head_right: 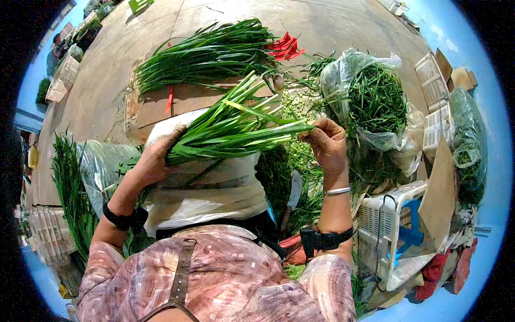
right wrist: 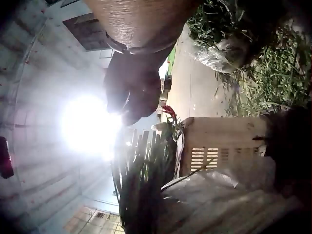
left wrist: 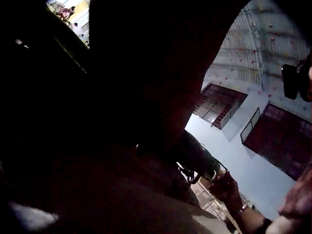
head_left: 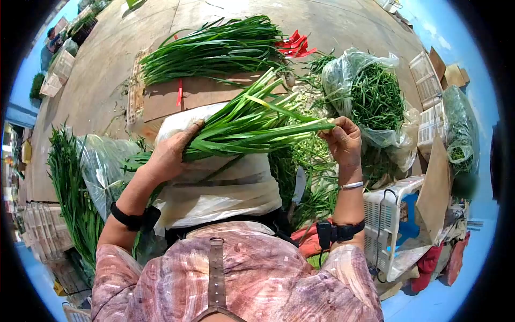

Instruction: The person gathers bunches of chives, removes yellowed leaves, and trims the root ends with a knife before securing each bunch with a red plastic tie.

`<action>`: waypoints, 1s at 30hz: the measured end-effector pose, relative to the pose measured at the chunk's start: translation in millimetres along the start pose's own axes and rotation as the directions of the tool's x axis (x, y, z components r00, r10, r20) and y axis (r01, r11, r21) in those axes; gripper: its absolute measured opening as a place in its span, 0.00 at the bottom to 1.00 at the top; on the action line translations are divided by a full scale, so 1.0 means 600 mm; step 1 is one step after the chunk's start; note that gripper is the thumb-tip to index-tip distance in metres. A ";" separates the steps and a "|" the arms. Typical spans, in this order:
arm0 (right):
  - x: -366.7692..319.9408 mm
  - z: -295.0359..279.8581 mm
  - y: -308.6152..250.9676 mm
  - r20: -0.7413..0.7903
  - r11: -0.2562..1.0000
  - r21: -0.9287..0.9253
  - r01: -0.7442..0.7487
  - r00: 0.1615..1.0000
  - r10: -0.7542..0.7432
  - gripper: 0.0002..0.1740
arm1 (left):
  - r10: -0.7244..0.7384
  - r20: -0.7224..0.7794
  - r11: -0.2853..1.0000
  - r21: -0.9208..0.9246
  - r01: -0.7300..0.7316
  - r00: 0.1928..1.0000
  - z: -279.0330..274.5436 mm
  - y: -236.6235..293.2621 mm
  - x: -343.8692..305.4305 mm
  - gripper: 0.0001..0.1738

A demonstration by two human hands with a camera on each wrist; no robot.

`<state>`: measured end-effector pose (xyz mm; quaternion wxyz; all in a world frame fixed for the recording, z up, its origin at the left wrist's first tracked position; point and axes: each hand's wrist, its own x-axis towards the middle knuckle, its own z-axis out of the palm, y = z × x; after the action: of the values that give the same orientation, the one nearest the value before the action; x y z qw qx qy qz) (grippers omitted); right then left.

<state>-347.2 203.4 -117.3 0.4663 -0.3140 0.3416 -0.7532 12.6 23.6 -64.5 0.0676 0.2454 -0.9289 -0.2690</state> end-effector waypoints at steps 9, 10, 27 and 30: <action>-0.034 -0.139 -0.044 -0.473 0.912 0.328 0.245 0.879 -0.066 0.08 | -0.013 -0.026 1.000 0.008 0.013 1.000 0.013 -0.014 -0.002 0.49; -0.039 -0.142 -0.060 -0.577 0.990 -0.139 0.027 0.810 -0.103 0.19 | -0.015 -0.026 1.000 0.005 0.015 1.000 0.014 -0.015 -0.005 0.49; 0.091 0.067 0.003 -0.075 0.547 -0.837 -0.003 0.991 -0.109 0.12 | 0.033 -0.074 0.919 0.394 -0.002 0.997 0.026 -0.025 -0.018 0.52; 0.058 -0.003 -0.025 -0.447 0.907 -0.416 -0.066 0.884 -0.141 0.12 | 0.057 -0.089 0.944 0.328 -0.024 0.994 0.023 -0.019 -0.014 0.51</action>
<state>-368.5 176.7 -100.7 0.2768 -0.2230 0.5909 -0.7242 21.1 25.8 -82.2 0.0765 0.2469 -0.9611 -0.0977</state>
